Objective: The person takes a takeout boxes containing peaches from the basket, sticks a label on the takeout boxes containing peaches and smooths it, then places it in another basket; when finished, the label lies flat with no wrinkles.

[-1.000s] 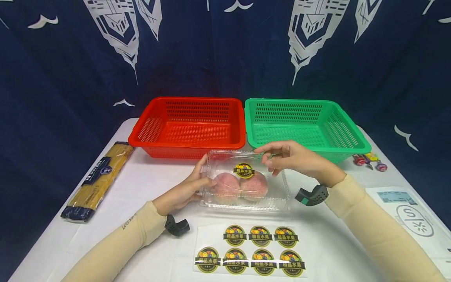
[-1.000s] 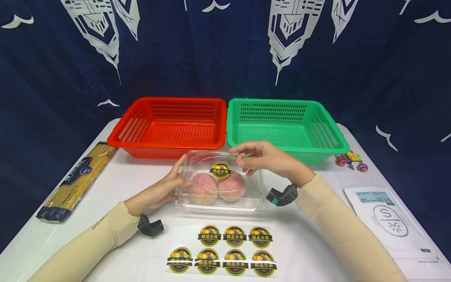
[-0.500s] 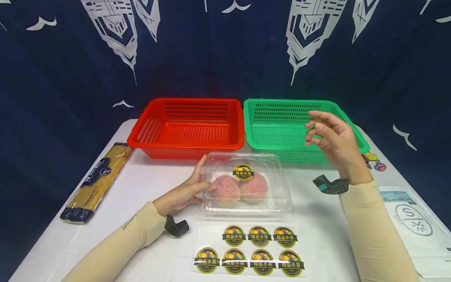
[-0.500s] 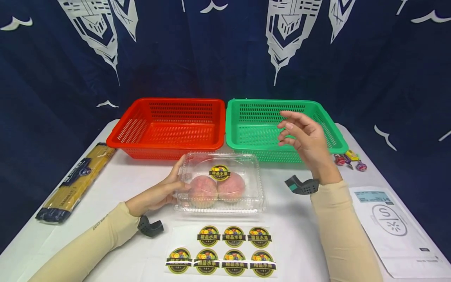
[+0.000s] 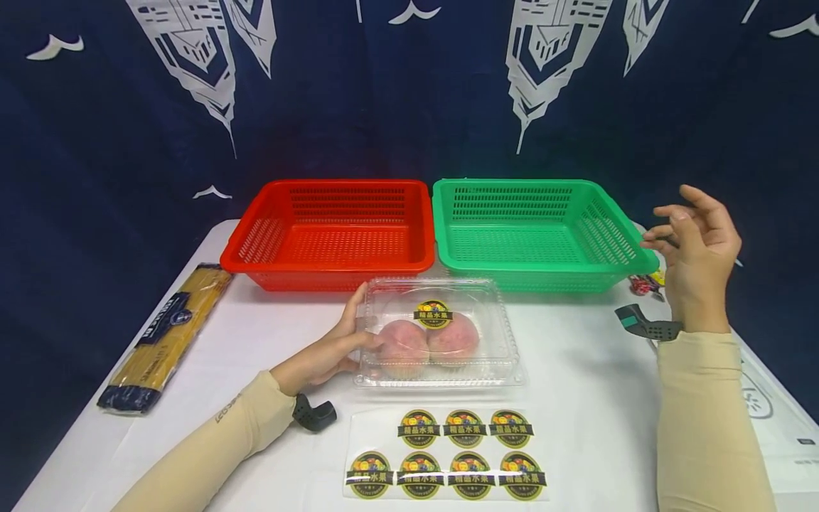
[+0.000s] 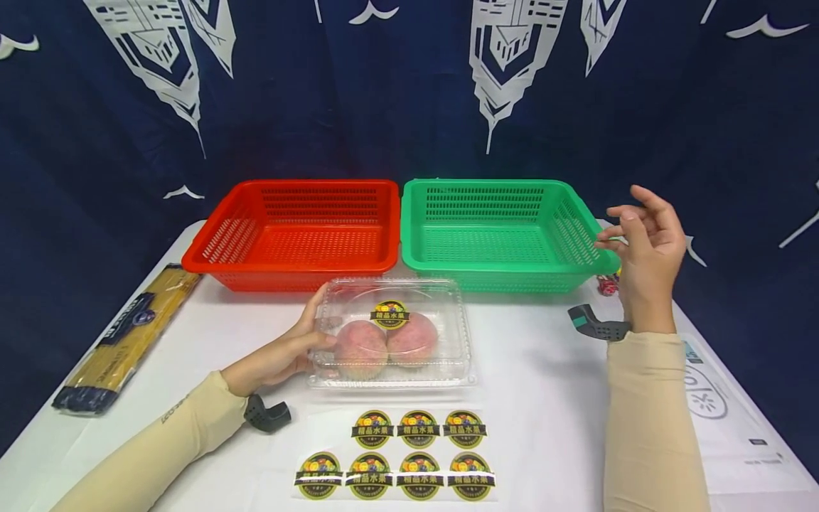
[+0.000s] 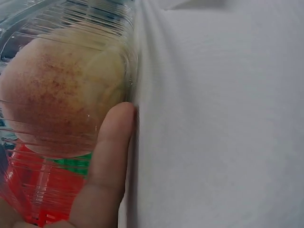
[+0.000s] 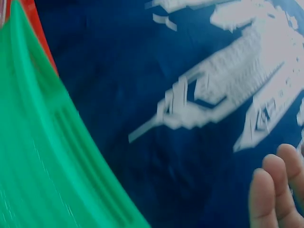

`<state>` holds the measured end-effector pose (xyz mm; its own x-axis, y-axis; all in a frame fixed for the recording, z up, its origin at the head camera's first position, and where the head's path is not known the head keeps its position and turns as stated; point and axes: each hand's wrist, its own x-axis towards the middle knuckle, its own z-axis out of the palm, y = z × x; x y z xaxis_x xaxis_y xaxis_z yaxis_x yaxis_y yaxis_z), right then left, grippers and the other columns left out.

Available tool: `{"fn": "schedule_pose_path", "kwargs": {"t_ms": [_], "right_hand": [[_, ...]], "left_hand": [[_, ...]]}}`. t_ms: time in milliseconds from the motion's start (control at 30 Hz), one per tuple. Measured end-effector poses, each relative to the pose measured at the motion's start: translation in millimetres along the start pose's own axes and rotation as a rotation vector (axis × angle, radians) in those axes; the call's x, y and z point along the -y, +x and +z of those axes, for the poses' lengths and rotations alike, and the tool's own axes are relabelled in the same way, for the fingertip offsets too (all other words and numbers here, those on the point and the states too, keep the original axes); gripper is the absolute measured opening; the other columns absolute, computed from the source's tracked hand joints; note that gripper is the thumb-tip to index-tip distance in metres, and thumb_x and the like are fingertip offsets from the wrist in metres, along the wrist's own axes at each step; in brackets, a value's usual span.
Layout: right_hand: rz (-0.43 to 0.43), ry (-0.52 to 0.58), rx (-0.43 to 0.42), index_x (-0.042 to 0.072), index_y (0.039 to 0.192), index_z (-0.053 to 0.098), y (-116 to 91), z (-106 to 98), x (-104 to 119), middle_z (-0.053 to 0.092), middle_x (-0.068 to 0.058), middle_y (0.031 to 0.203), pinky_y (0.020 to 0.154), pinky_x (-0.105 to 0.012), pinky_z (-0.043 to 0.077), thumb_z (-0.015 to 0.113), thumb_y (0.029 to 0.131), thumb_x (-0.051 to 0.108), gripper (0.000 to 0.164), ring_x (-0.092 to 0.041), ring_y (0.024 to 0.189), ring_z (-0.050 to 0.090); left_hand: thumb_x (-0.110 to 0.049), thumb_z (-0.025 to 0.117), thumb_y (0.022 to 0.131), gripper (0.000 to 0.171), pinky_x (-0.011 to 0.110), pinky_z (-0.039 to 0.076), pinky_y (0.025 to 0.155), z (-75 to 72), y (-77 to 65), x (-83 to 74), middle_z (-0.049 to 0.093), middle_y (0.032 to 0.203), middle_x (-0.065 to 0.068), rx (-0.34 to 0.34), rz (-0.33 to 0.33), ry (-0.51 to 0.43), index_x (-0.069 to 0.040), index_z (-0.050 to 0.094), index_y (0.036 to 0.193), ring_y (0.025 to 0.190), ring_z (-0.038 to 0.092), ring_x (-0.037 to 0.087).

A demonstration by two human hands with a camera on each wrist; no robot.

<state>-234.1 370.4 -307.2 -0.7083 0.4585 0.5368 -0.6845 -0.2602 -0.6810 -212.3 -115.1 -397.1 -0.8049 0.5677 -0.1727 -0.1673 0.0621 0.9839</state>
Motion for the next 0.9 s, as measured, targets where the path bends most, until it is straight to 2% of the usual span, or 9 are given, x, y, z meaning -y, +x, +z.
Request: {"fn": "schedule_pose_path", "kwargs": {"t_ms": [133,233,433,567,667,767,833,900], "right_hand": [[-0.041,-0.082,-0.141,-0.006,0.126,0.072,5,-21,-3,0.069,-0.015,0.093,0.051,-0.020,0.057,0.072,0.098,-0.007,0.028,-0.018,0.054,0.064],[-0.009,-0.146,-0.220,-0.002,0.123,0.074,4,-37,-9,0.071,-0.012,0.092,0.048,-0.017,0.053,0.067,0.101,-0.006,0.023,-0.016,0.051,0.062],[0.151,-0.318,-0.293,0.011,0.121,0.072,0,-58,-21,0.070,-0.003,0.099,0.046,-0.014,0.049,0.061,0.106,-0.001,0.022,-0.010,0.050,0.057],[0.302,-0.418,-0.319,0.021,0.124,0.070,-1,-63,-26,0.062,0.003,0.107,0.047,-0.013,0.046,0.062,0.108,0.008,0.022,-0.006,0.055,0.055],[0.415,-0.431,-0.259,0.023,0.141,0.064,-4,-66,-29,0.053,0.004,0.114,0.048,-0.014,0.046,0.062,0.110,0.016,0.032,-0.005,0.063,0.056],[0.490,-0.318,-0.130,0.023,0.160,0.048,-8,-71,-33,0.057,0.004,0.112,0.050,-0.017,0.046,0.061,0.112,0.019,0.050,-0.007,0.067,0.058],[0.497,-0.252,-0.043,0.024,0.163,0.043,-11,-75,-37,0.063,0.003,0.106,0.051,-0.018,0.044,0.060,0.112,0.018,0.053,-0.008,0.066,0.059],[0.488,-0.188,0.015,0.024,0.159,0.047,-13,-78,-42,0.068,0.002,0.097,0.051,-0.019,0.043,0.060,0.112,0.014,0.049,-0.010,0.063,0.059]], "left_hand": [[-0.020,0.060,0.094,0.111,0.088,0.032,0.106,0.1,-0.2,1.2,-0.033,0.173,0.013,0.004,0.008,-0.003,-0.036,-0.019,0.170,0.151,0.027,0.065],[-0.020,0.059,0.093,0.111,0.089,0.031,0.106,0.8,-1.3,1.0,-0.034,0.173,0.013,0.006,0.010,-0.003,-0.036,-0.019,0.170,0.151,0.025,0.065],[-0.021,0.059,0.094,0.111,0.089,0.031,0.107,2.5,-2.4,-0.9,-0.030,0.174,0.015,-0.001,0.010,0.002,-0.036,-0.019,0.170,0.151,0.027,0.064],[-0.022,0.059,0.094,0.110,0.090,0.028,0.107,2.7,-3.1,-1.5,-0.028,0.174,0.017,-0.005,0.008,0.004,-0.037,-0.019,0.170,0.151,0.026,0.064],[-0.022,0.059,0.094,0.110,0.090,0.028,0.107,2.5,-3.0,-1.9,-0.028,0.174,0.019,-0.005,0.009,0.005,-0.037,-0.018,0.170,0.152,0.025,0.064],[-0.022,0.059,0.095,0.109,0.088,0.031,0.108,1.9,-2.9,-1.9,-0.028,0.174,0.017,-0.006,0.013,0.004,-0.036,-0.017,0.171,0.151,0.025,0.064],[-0.022,0.059,0.094,0.109,0.087,0.034,0.108,1.4,-2.9,-1.8,-0.028,0.174,0.016,-0.008,0.017,0.006,-0.036,-0.017,0.171,0.151,0.026,0.065],[-0.022,0.059,0.094,0.108,0.086,0.036,0.107,1.0,-3.4,-1.8,-0.026,0.175,0.016,-0.008,0.024,0.008,-0.035,-0.016,0.171,0.150,0.027,0.065]]}}
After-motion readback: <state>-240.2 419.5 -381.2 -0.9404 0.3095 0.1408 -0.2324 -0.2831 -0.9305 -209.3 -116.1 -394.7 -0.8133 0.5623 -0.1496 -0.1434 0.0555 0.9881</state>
